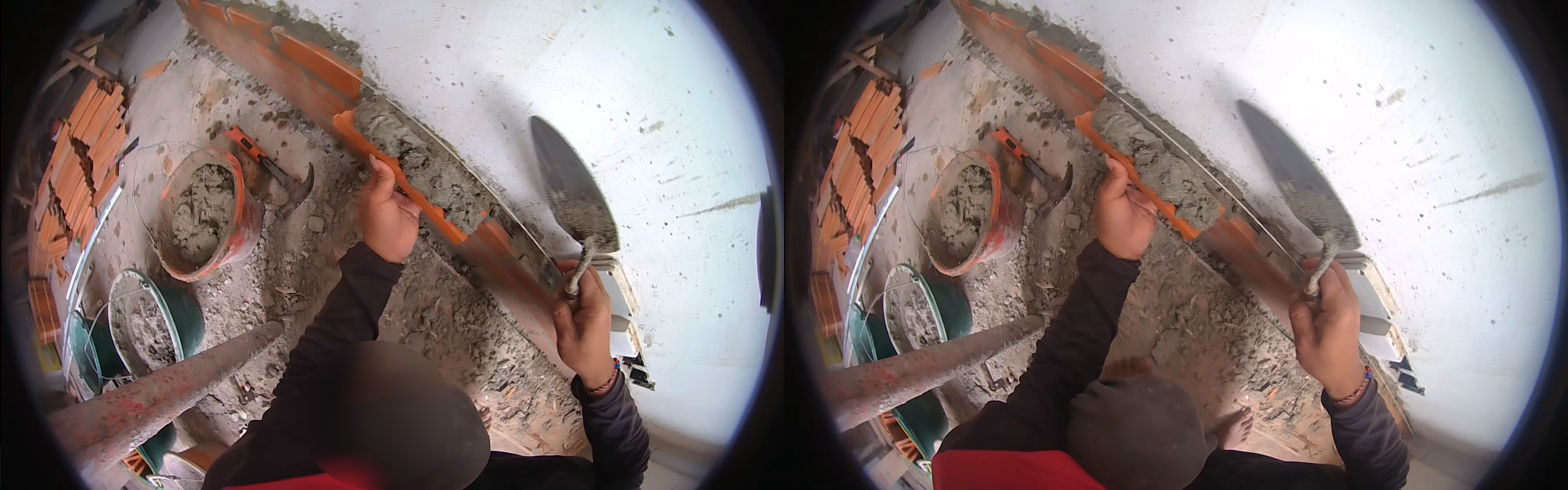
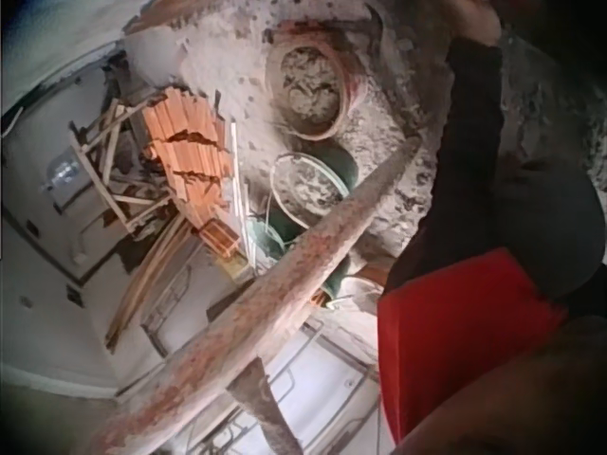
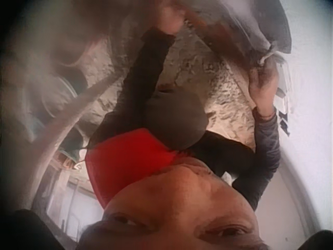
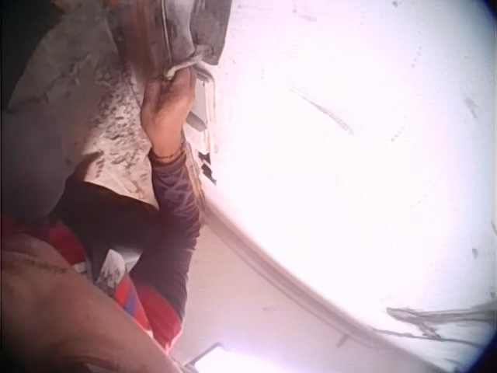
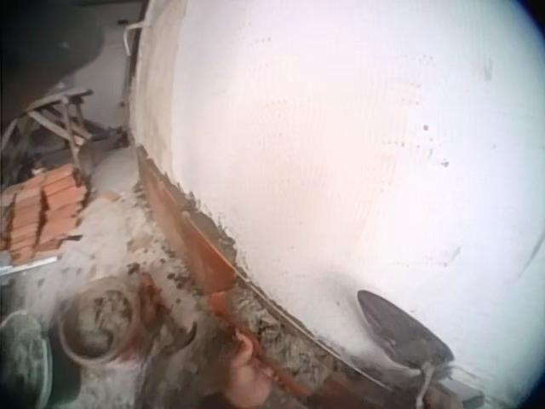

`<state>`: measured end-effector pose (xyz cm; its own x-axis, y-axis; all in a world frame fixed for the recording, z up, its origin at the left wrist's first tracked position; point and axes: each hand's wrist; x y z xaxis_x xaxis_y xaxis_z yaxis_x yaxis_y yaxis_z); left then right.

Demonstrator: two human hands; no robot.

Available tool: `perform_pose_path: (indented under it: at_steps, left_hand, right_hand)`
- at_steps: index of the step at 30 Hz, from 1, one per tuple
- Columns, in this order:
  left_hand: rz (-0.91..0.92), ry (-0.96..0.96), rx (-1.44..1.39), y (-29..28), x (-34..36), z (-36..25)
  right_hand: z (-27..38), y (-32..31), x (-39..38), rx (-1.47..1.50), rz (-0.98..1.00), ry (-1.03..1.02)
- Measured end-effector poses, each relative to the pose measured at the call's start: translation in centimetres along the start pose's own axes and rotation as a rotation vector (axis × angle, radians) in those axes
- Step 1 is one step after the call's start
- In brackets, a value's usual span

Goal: The person picks up a tile, applies mortar to its back using a trowel, and then places the tile onto the lower section of a wall. They use the trowel and a hammer to tap and align the tile against the wall surface.

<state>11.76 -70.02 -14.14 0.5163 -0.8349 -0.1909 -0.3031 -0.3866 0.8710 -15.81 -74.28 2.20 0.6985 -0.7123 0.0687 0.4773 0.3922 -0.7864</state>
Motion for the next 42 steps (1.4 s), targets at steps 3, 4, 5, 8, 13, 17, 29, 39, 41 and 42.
perform_pose_path:
  at_steps: [3, 4, 5, 8, 13, 17, 29, 39, 41, 42]
  left_hand:
    - [0.015, 0.003, 0.007, 1.0, 0.2, 0.1]
    - [-0.019, 0.013, 0.003, 1.9, 0.2, 0.3]
    - [-0.047, 0.019, 0.0, 3.2, 0.3, 0.4]
    - [-0.14, 0.036, -0.015, 5.1, 0.2, -0.2]
    - [-0.088, 0.091, 0.19, 5.0, 0.7, -0.8]
    - [-0.187, 0.108, 0.268, 7.3, 0.5, -1.2]
    - [-0.121, 0.102, 0.417, 7.5, 1.3, -1.7]
    - [-0.305, 0.34, 0.638, 6.7, 2.3, -0.4]
    - [-0.317, 0.454, 0.671, 5.8, 3.3, 0.4]
    - [-0.312, 0.482, 0.699, 5.6, 3.6, 0.7]
  right_hand:
    - [-0.1, -0.6, 0.0, 0.09, -0.037, 0.053]
    - [-0.4, -0.7, -0.1, 0.107, -0.054, 0.05]
    - [-0.3, -0.9, -0.1, 0.137, -0.083, 0.058]
    - [0.3, -1.0, 0.4, 0.155, -0.099, 0.054]
    - [0.5, -1.2, 0.7, 0.186, -0.117, 0.03]
    - [0.6, -1.5, 0.5, 0.206, -0.107, 0.073]
    - [1.4, -1.9, 0.7, 0.251, -0.075, 0.128]
    - [1.1, -1.5, 0.5, 0.226, -0.07, 0.144]
    - [1.5, -1.5, 0.5, 0.225, -0.065, 0.158]
    - [1.4, -1.5, 0.6, 0.196, -0.073, 0.138]
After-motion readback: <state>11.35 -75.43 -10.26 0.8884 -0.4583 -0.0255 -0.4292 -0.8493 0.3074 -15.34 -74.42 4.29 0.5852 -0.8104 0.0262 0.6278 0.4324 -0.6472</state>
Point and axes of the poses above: each hand's wrist, its own x-axis towards the middle knuckle, its own y-axis out of the palm, z = x × y, and after that the axes turned 4 degrees about -y, right-handed
